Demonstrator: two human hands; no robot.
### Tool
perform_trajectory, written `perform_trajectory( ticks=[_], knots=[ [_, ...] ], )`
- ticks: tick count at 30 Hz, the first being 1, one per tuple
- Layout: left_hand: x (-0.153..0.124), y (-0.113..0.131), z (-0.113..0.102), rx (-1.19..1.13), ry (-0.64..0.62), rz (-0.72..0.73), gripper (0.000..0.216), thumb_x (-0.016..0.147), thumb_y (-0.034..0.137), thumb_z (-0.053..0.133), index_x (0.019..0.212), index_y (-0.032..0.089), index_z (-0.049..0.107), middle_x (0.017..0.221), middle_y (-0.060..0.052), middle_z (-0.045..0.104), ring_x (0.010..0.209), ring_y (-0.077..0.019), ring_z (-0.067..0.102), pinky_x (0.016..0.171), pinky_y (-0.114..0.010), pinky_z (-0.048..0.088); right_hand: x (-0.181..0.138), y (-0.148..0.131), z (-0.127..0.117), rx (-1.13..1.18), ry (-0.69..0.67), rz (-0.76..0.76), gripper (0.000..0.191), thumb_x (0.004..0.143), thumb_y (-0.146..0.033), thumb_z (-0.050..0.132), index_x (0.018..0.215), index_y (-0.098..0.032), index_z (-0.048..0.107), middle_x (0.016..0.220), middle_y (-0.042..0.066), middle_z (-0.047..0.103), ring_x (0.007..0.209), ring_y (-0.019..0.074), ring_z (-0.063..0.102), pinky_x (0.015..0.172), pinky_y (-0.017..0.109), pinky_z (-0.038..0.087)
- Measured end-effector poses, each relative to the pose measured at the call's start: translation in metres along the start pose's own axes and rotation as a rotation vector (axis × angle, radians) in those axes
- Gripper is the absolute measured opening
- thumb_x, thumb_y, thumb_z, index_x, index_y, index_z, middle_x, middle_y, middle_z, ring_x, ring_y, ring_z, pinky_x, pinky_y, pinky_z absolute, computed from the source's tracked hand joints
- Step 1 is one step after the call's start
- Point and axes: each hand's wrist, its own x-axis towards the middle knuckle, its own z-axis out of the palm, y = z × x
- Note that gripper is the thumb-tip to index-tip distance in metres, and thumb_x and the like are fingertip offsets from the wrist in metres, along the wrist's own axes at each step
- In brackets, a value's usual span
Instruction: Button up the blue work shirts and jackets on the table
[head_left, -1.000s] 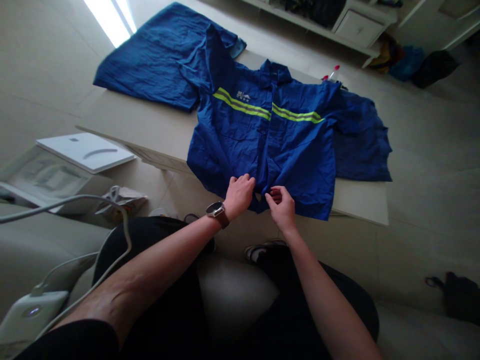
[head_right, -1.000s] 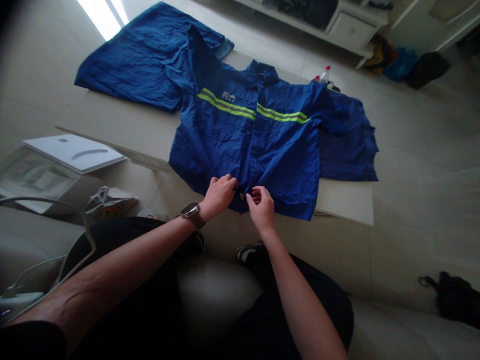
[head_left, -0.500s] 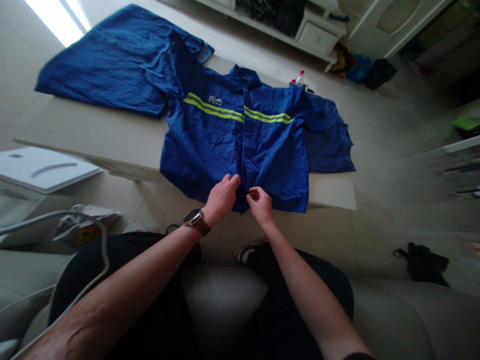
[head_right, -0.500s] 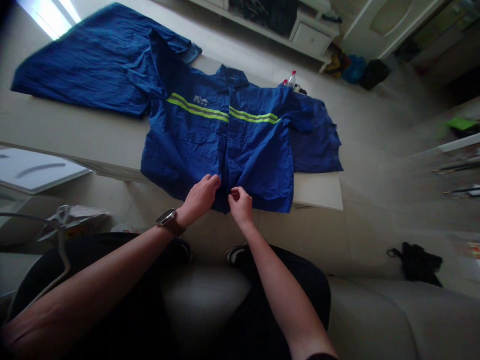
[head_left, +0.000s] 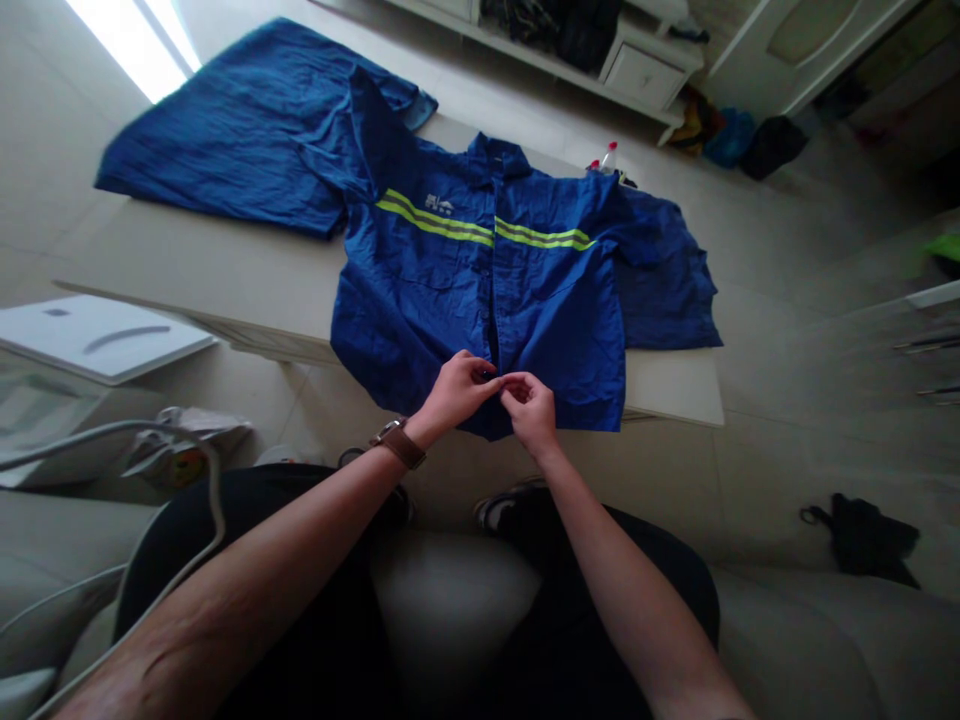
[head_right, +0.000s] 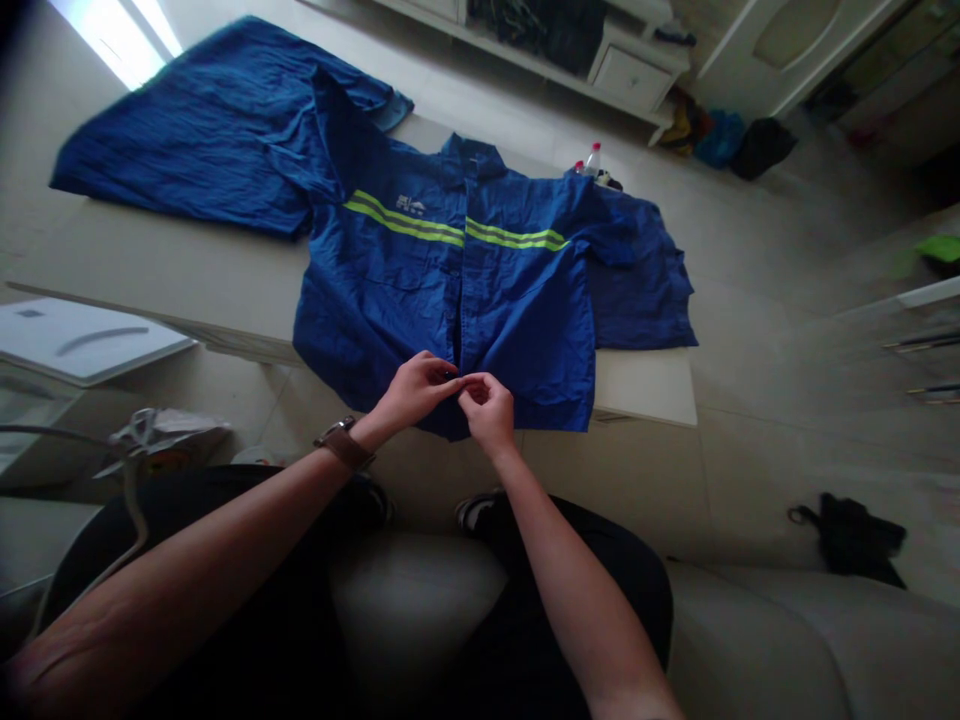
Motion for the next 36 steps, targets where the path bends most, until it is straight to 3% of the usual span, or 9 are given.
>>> perform_trajectory(
  ticks=[7,14,20,26,32,36],
  knots=[
    [0.003,-0.005,-0.003,-0.008,-0.083,0.011,0.014,0.084,0.027,0.074,0.092,0.017,0.078,0.088,-0.003,0.063,0.072,-0.0136,0.058,0.069,-0.029,0.049,-0.005,-0.006,0.001,-0.049,-0.011,-0.089,0.022,0.078,-0.031,0.061,0.098,-0.024,0.069,0.073,-0.003,0.061,0.065,0.0145,0.058,0.066,0.027,0.051],
    [0.002,0.0,-0.002,0.028,-0.021,-0.008,0.01,0.086,0.022,0.066,0.086,0.017,0.074,0.088,-0.003,0.063,0.075,-0.0137,0.059,0.075,-0.029,0.052,-0.008,-0.013,-0.004,-0.357,0.073,-0.258,0.03,0.084,-0.016,0.049,0.094,-0.021,0.077,0.083,0.004,0.064,0.078,0.0187,0.06,0.076,0.032,0.05],
    [-0.002,0.005,-0.001,0.051,0.005,0.039,0.008,0.085,0.02,0.066,0.085,0.017,0.074,0.09,-0.003,0.063,0.076,-0.0137,0.058,0.077,-0.029,0.054,-0.003,-0.004,-0.01,-0.564,0.089,-0.242,0.017,0.09,-0.027,0.058,0.095,-0.02,0.073,0.093,0.008,0.065,0.084,0.0227,0.061,0.081,0.036,0.05],
    [-0.005,0.01,-0.002,0.046,-0.016,0.071,0.008,0.085,0.02,0.068,0.086,0.018,0.076,0.091,-0.004,0.063,0.078,-0.0144,0.059,0.078,-0.03,0.054,0.001,-0.005,-0.013,-0.458,0.025,-0.246,0.022,0.082,-0.013,0.05,0.086,-0.022,0.069,0.088,0.006,0.066,0.082,0.0215,0.063,0.079,0.034,0.051],
    [-0.004,0.009,-0.003,-0.03,0.001,0.05,0.018,0.083,0.012,0.061,0.091,0.019,0.076,0.094,-0.003,0.065,0.078,-0.0132,0.063,0.078,-0.028,0.055,0.009,0.005,-0.014,-0.343,0.131,-0.154,0.04,0.073,-0.011,0.047,0.103,-0.018,0.072,0.103,0.01,0.072,0.095,0.0232,0.066,0.092,0.037,0.054],
    [-0.003,0.007,-0.002,-0.183,0.02,0.01,0.015,0.086,0.012,0.059,0.094,0.019,0.07,0.085,-0.001,0.066,0.075,-0.0134,0.068,0.073,-0.027,0.055,0.013,0.007,-0.017,-0.211,0.154,-0.07,0.041,0.072,-0.014,0.045,0.101,-0.018,0.073,0.103,0.01,0.075,0.097,0.0242,0.068,0.095,0.04,0.054]
  ],
)
